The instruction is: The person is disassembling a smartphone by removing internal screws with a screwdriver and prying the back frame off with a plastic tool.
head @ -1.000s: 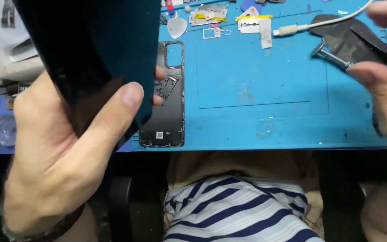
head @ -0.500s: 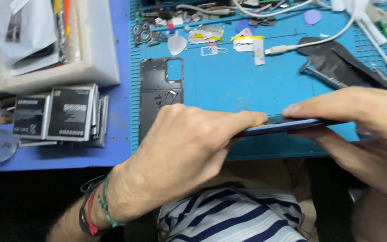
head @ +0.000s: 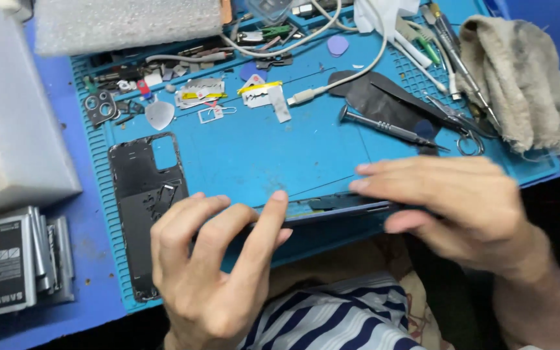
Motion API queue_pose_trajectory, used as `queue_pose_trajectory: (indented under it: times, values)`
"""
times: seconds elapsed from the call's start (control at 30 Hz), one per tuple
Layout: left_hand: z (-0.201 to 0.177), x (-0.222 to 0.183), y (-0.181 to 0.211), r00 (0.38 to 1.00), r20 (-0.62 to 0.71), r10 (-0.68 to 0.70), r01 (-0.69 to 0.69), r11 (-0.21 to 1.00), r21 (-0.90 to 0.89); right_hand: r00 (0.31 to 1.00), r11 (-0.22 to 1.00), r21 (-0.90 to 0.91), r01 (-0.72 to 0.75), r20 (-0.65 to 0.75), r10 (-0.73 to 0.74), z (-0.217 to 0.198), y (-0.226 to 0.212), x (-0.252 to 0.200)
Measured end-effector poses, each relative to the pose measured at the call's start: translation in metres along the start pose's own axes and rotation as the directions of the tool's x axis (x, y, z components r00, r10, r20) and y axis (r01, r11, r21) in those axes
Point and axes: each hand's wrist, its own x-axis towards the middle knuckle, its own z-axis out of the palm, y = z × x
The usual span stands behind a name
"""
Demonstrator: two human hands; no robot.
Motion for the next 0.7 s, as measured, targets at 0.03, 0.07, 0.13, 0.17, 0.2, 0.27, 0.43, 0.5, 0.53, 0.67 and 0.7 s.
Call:
queue_pose_trajectory:
  times: [0.03, 0.07, 0.13, 0.17, 0.2, 0.27, 0.43, 0.5, 0.53, 0.67, 0.7]
  values:
    - [0.004, -0.003, 0.003, 1.0, 0.009, -0.027, 0.027, 1.0, 0.001, 1.0, 1.0, 0.007, 0.013, -0.003, -0.013, -0.007, 0.001, 0.002]
    - [0.011, -0.003, 0.004, 1.0, 0.008, -0.026, 0.026, 1.0, -0.011, 1.0, 1.0, -0.002, 0.004, 0.0, -0.004, -0.017, 0.013, -0.012]
    - [0.021, -0.004, 0.004, 0.999, -0.041, -0.034, 0.035, 0.999, 0.027, 0.909, 0.918, -0.048, -0.394, -0.166, 0.381, -0.035, 0.036, -0.038]
    - [0.021, -0.005, 0.003, 0.999, -0.043, -0.034, 0.035, 0.999, 0.022, 0.909, 0.917, -0.053, -0.396, -0.167, 0.383, -0.039, 0.048, -0.042]
    - [0.02, -0.005, 0.002, 0.998, -0.019, -0.053, 0.053, 0.999, -0.007, 0.903, 0.899, -0.134, -0.417, -0.169, 0.394, -0.045, 0.059, -0.047]
    - [0.02, -0.003, -0.001, 0.997, 0.0, -0.072, 0.072, 0.997, -0.04, 0.898, 0.873, -0.219, -0.435, -0.172, 0.404, -0.049, 0.067, -0.046]
    - [0.016, -0.005, -0.013, 0.998, 0.041, -0.051, 0.053, 0.997, -0.056, 0.957, 0.648, -0.719, -0.251, -0.085, 0.277, -0.033, 0.056, -0.004]
    - [0.011, -0.004, -0.017, 0.998, 0.028, -0.047, 0.049, 0.996, -0.074, 0.95, 0.474, -0.851, -0.225, -0.084, 0.3, -0.026, 0.073, -0.005]
    - [0.008, -0.005, -0.019, 0.999, 0.022, -0.042, 0.044, 0.994, -0.097, 0.941, 0.277, -0.942, -0.187, -0.09, 0.327, -0.022, 0.082, -0.007]
    - [0.006, -0.017, -0.023, 0.996, 0.036, -0.085, 0.088, 0.993, -0.075, 0.927, 0.184, -0.978, -0.098, -0.022, 0.374, -0.012, 0.111, -0.02]
    - [0.006, -0.019, -0.025, 0.996, 0.017, -0.093, 0.094, 0.991, -0.098, 0.921, 0.312, -0.933, -0.178, -0.047, 0.387, -0.009, 0.131, -0.033]
